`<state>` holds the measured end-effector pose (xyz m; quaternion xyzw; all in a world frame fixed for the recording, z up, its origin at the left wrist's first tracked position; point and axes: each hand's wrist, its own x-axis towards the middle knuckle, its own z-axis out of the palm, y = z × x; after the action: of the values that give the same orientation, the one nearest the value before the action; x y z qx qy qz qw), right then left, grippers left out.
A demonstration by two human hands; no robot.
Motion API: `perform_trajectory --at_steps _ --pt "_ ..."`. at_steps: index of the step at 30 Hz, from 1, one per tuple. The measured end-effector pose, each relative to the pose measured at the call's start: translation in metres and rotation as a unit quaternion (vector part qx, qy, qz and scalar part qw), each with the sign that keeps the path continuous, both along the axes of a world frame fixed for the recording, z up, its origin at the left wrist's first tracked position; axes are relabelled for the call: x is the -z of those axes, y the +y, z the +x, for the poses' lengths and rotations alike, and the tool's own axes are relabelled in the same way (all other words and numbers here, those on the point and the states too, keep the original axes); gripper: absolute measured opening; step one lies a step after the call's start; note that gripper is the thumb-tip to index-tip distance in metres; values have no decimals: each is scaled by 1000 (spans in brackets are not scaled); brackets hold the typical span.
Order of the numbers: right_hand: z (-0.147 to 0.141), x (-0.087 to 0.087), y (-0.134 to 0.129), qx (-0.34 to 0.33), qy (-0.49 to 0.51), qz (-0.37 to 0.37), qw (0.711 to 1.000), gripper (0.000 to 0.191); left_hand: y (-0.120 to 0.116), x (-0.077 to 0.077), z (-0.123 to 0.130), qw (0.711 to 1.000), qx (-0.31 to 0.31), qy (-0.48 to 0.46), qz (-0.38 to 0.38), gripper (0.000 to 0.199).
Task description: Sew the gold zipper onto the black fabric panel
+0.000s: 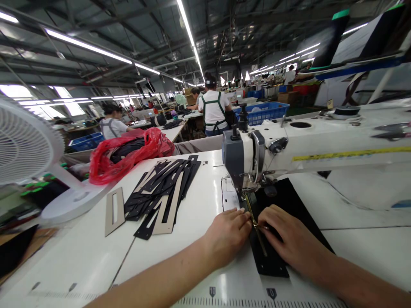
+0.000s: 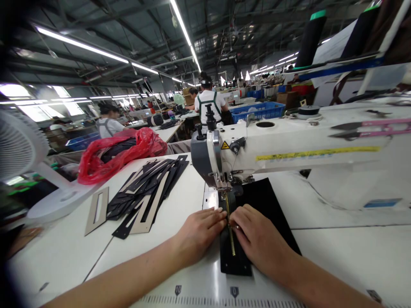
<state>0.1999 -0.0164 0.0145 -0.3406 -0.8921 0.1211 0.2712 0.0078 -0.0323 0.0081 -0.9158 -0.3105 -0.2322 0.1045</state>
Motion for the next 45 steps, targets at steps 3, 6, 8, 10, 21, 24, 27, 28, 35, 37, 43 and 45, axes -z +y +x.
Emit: perform_trajectory --at_steps 3,6,8,10,21,24,27,28,35,37,43,45 --pt "1 1 -9 -27 -11 76 997 19 -13 1 1 1000 -13 1 -2 25" --pt "5 1 -22 -26 -11 153 988 26 -26 1 2 1000 -29 -5 -9 25" --pt "10 3 -34 -27 -13 194 981 26 -34 2 2 999 -30 -12 -26 25" --pt "14 5 -45 -35 -25 220 975 25 -40 2 1 998 -25 -20 -58 25" --pt "2 -66 23 7 -90 -311 946 34 -17 -45 7 924 -159 -143 -317 26" --pt "1 -80 30 7 -91 -305 948 36 -11 -48 12 915 -199 -189 -296 22" --pt "4 -80 14 6 -81 -264 961 36 -15 -48 12 933 -195 -174 -248 16" --pt "4 -76 6 3 -70 -236 969 33 -17 -47 10 941 -187 -161 -233 15" --pt "9 -30 -33 -9 -10 -16 1000 18 -32 -29 4 979 -66 -119 -151 16" --pt "12 -21 -36 -16 11 41 999 20 -34 -23 5 985 -38 -119 -119 20" --pt "28 -13 -36 -7 6 65 998 22 -39 -18 6 992 -24 -107 -63 25" --pt "33 -12 -35 -9 -23 117 993 28 -39 -17 5 994 -20 -102 -43 25"
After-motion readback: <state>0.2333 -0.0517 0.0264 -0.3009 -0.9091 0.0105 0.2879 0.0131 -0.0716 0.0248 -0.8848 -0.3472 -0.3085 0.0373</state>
